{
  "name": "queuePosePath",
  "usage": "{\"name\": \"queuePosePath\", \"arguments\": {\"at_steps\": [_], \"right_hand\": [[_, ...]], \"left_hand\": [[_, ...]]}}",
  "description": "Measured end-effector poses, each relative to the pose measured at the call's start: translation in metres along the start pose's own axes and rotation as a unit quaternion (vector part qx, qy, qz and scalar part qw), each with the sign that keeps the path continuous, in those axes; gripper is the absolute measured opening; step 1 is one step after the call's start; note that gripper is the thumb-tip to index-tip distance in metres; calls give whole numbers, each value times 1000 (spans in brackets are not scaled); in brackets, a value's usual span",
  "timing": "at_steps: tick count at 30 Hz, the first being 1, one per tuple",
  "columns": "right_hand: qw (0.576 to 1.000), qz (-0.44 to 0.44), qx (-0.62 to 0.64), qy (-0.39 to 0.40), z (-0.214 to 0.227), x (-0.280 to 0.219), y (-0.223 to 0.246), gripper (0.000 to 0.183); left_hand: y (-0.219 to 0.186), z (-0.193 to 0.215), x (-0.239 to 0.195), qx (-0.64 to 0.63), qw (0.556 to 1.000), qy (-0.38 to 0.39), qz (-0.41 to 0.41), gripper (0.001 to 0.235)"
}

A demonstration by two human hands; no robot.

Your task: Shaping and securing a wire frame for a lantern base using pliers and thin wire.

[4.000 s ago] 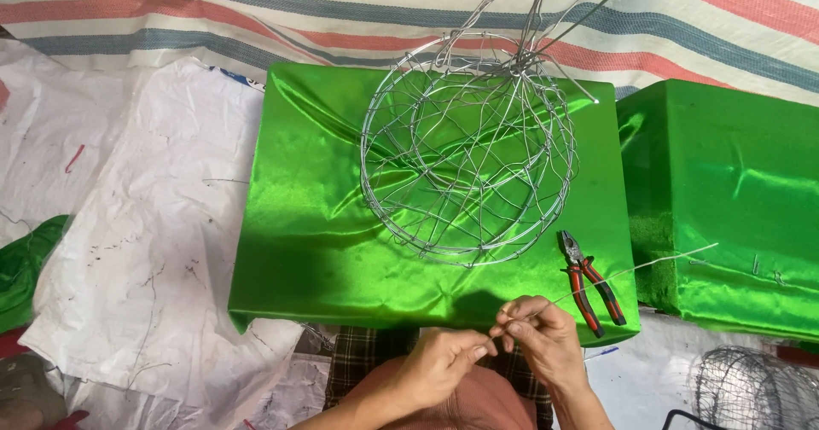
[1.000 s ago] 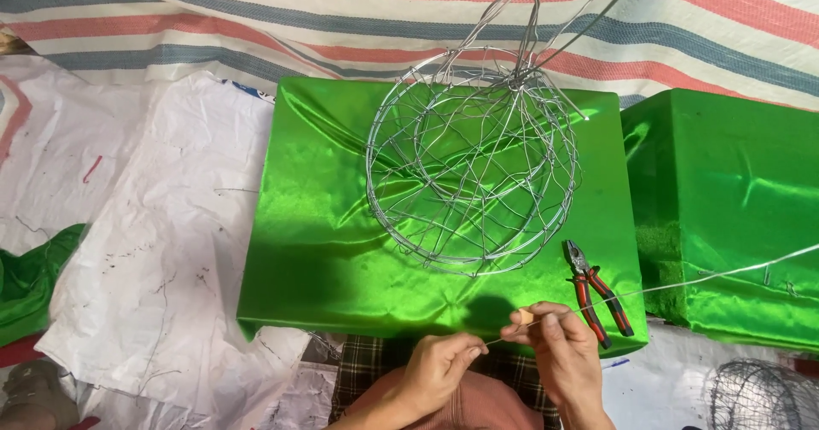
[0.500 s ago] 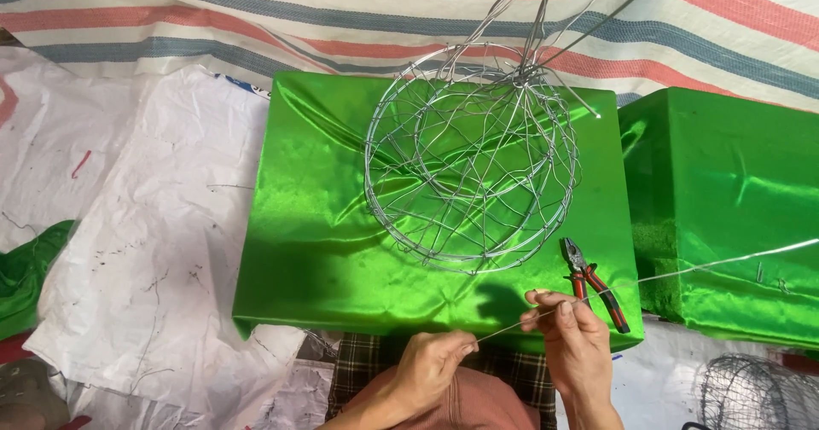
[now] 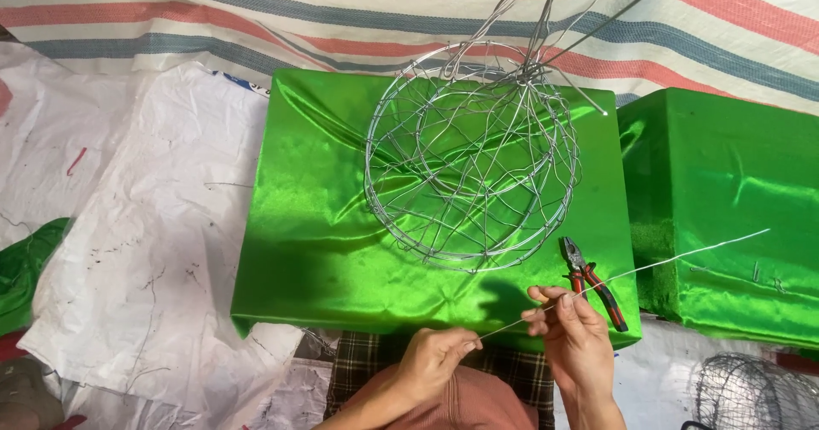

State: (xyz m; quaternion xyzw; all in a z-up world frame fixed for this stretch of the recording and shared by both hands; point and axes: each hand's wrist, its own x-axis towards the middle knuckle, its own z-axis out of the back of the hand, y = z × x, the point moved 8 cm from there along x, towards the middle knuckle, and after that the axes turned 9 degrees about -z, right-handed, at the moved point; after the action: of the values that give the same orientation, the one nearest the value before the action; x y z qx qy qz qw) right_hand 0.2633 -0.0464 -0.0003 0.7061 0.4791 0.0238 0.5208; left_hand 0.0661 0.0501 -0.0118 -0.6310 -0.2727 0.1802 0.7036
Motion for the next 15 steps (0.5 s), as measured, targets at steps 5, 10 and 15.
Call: {"name": "queuePosePath", "arguments": {"at_steps": [5,10,15], "right_hand": [[999,53,5,-2,1,3,21,26],[995,100,9,-9,3,2,41,22],[999,39,-17,17,-11,1,16,20]], "left_hand": [[-4,9,-1,3,997,57,53,18],[11,6,-12,-38,996,58,47,17],[-12,4,-5,-57,996,52,47,16]]}}
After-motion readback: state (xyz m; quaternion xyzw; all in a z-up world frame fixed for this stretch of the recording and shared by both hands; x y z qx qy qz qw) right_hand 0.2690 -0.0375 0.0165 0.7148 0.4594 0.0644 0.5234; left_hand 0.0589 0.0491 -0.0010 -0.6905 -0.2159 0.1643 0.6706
